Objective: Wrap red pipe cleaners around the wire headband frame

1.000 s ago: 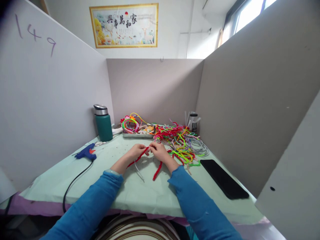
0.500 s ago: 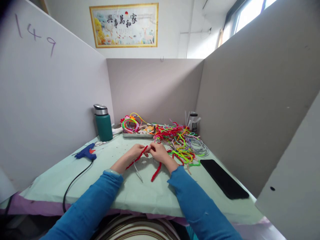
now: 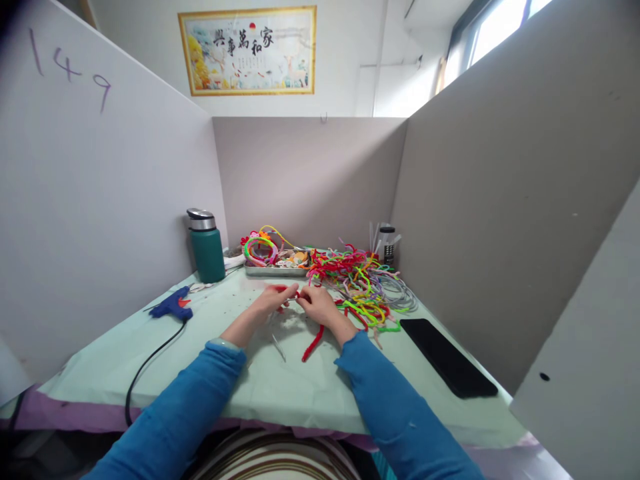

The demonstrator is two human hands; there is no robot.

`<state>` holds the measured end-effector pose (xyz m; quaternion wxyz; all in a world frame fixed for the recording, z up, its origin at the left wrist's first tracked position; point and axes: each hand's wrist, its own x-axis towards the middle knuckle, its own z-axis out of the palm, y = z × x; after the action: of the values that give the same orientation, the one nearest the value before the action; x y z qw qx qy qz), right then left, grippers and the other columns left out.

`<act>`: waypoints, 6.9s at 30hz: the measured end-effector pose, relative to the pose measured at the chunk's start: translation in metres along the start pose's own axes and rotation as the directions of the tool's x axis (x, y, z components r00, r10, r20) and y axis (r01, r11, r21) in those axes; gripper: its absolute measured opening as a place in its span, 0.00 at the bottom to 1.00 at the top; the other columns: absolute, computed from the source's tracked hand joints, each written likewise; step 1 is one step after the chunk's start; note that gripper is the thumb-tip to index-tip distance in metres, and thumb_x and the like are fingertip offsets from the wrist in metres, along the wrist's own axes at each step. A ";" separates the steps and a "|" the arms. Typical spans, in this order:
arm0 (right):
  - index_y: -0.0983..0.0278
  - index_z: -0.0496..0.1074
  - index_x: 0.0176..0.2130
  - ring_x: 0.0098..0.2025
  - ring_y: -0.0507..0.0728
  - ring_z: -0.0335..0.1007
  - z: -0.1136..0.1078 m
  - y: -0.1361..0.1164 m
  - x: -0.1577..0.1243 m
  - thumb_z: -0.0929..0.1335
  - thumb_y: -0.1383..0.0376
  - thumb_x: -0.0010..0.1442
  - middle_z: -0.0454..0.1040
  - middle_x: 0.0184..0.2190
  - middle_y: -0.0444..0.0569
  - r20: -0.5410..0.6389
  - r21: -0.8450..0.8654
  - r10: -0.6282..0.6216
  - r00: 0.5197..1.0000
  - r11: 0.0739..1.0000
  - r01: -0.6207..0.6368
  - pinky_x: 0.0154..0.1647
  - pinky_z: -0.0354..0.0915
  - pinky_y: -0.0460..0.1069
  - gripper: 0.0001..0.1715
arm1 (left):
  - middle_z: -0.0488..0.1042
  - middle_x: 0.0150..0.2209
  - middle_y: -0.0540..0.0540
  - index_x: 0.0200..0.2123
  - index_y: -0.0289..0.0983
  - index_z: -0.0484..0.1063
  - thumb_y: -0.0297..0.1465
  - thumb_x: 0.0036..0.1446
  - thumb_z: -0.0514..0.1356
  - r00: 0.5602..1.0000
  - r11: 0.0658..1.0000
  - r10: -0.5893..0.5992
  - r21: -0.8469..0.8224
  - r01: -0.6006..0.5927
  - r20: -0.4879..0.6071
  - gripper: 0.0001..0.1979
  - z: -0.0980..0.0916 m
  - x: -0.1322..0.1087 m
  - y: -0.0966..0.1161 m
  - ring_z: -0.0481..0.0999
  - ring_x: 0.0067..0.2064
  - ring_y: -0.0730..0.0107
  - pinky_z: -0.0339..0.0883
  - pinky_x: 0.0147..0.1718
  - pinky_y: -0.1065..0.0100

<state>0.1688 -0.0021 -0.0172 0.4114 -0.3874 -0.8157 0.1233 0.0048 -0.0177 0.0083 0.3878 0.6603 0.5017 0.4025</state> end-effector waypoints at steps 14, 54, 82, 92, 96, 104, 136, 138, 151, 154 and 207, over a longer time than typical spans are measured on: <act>0.65 0.69 0.27 0.24 0.49 0.59 0.003 0.002 0.000 0.64 0.64 0.56 0.68 0.21 0.43 0.033 -0.098 -0.020 0.999 0.995 0.024 0.26 0.50 0.44 0.08 | 0.63 0.15 0.52 0.28 0.30 0.73 0.42 0.47 0.59 0.997 0.988 0.006 0.156 -0.017 0.071 0.19 0.000 0.004 -0.007 0.59 0.16 0.79 0.52 0.17 0.73; 0.65 0.67 0.25 0.25 0.50 0.58 0.002 0.001 0.002 0.63 0.63 0.57 0.66 0.21 0.43 0.030 -0.028 0.052 0.998 0.998 -0.052 0.26 0.50 0.44 0.12 | 0.73 0.25 0.48 0.34 0.32 0.75 0.35 0.47 0.59 0.994 0.984 0.111 0.143 -0.108 -0.013 0.14 0.002 0.003 -0.005 0.60 0.15 0.82 0.54 0.14 0.76; 0.66 0.68 0.26 0.25 0.50 0.60 0.003 0.006 0.004 0.64 0.64 0.55 0.68 0.23 0.44 0.006 -0.054 0.074 0.997 0.996 -0.073 0.26 0.50 0.44 0.09 | 0.75 0.29 0.45 0.40 0.32 0.77 0.29 0.49 0.59 0.989 0.972 0.143 0.193 -0.133 -0.041 0.15 0.004 0.003 -0.003 0.61 0.18 0.82 0.56 0.18 0.76; 0.66 0.68 0.26 0.26 0.51 0.60 0.003 0.004 0.003 0.64 0.64 0.55 0.69 0.23 0.44 0.017 -0.053 0.076 0.997 0.996 -0.075 0.26 0.51 0.44 0.09 | 0.77 0.31 0.44 0.39 0.33 0.78 0.26 0.48 0.60 0.990 0.965 0.142 0.224 -0.134 -0.019 0.13 0.002 -0.001 0.002 0.69 0.24 0.76 0.62 0.25 0.75; 0.66 0.68 0.26 0.26 0.50 0.60 0.003 0.004 0.003 0.64 0.64 0.55 0.68 0.22 0.44 0.018 -0.056 0.078 0.997 0.995 -0.077 0.26 0.51 0.44 0.10 | 0.78 0.31 0.44 0.38 0.33 0.78 0.26 0.48 0.60 0.993 0.970 0.120 0.213 -0.112 -0.023 0.13 0.002 -0.002 0.003 0.70 0.25 0.74 0.64 0.26 0.73; 0.66 0.68 0.24 0.25 0.50 0.60 0.002 0.002 0.002 0.64 0.64 0.55 0.68 0.21 0.43 0.006 -0.058 0.063 0.998 0.996 -0.062 0.26 0.51 0.44 0.10 | 0.78 0.32 0.45 0.36 0.35 0.79 0.28 0.48 0.59 0.987 0.941 0.156 0.308 -0.139 -0.032 0.12 0.003 0.008 -0.012 0.72 0.31 0.70 0.64 0.32 0.71; 0.65 0.69 0.27 0.26 0.50 0.62 -0.001 -0.005 0.002 0.63 0.64 0.57 0.70 0.24 0.45 0.012 0.019 0.006 1.000 1.000 -0.007 0.28 0.54 0.45 0.10 | 0.58 0.13 0.55 0.26 0.34 0.65 0.41 0.51 0.55 0.988 0.994 -0.070 0.097 0.058 0.134 0.15 0.002 0.001 -0.011 0.57 0.16 0.78 0.48 0.18 0.73; 0.65 0.69 0.28 0.27 0.51 0.62 -0.001 -0.005 0.002 0.63 0.64 0.58 0.70 0.25 0.45 0.009 0.040 -0.003 1.000 0.999 0.003 0.29 0.55 0.45 0.10 | 0.57 0.13 0.55 0.25 0.34 0.64 0.39 0.51 0.55 0.988 0.997 -0.050 0.061 0.042 0.147 0.13 0.001 0.000 -0.009 0.56 0.16 0.79 0.48 0.18 0.73; 0.65 0.70 0.32 0.28 0.51 0.63 0.000 -0.001 0.002 0.63 0.65 0.58 0.71 0.26 0.44 0.017 0.073 -0.043 0.999 0.996 0.042 0.30 0.55 0.45 0.08 | 0.57 0.13 0.56 0.26 0.33 0.67 0.35 0.47 0.58 0.986 0.998 -0.043 0.061 0.034 0.162 0.09 0.001 0.000 -0.008 0.56 0.16 0.79 0.48 0.18 0.73; 0.65 0.70 0.31 0.28 0.51 0.63 0.000 -0.002 0.002 0.63 0.65 0.57 0.70 0.26 0.44 0.021 0.071 -0.045 0.999 0.997 0.043 0.30 0.55 0.45 0.08 | 0.58 0.14 0.56 0.29 0.32 0.69 0.33 0.46 0.59 0.991 0.995 -0.031 0.098 0.019 0.130 0.09 0.002 -0.001 -0.008 0.55 0.16 0.80 0.49 0.18 0.73; 0.66 0.69 0.26 0.25 0.50 0.61 0.000 0.004 0.005 0.60 0.63 0.59 0.68 0.22 0.43 0.054 0.101 0.025 0.998 0.994 -0.030 0.28 0.54 0.44 0.15 | 0.75 0.27 0.46 0.29 0.33 0.72 0.47 0.54 0.51 0.980 0.947 0.194 0.271 -0.173 -0.052 0.23 0.004 0.005 -0.008 0.68 0.23 0.75 0.59 0.23 0.74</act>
<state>0.1692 0.0043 -0.0168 0.4071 -0.3737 -0.8136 0.1807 0.0067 -0.0118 0.0006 0.2370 0.7339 0.5021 0.3914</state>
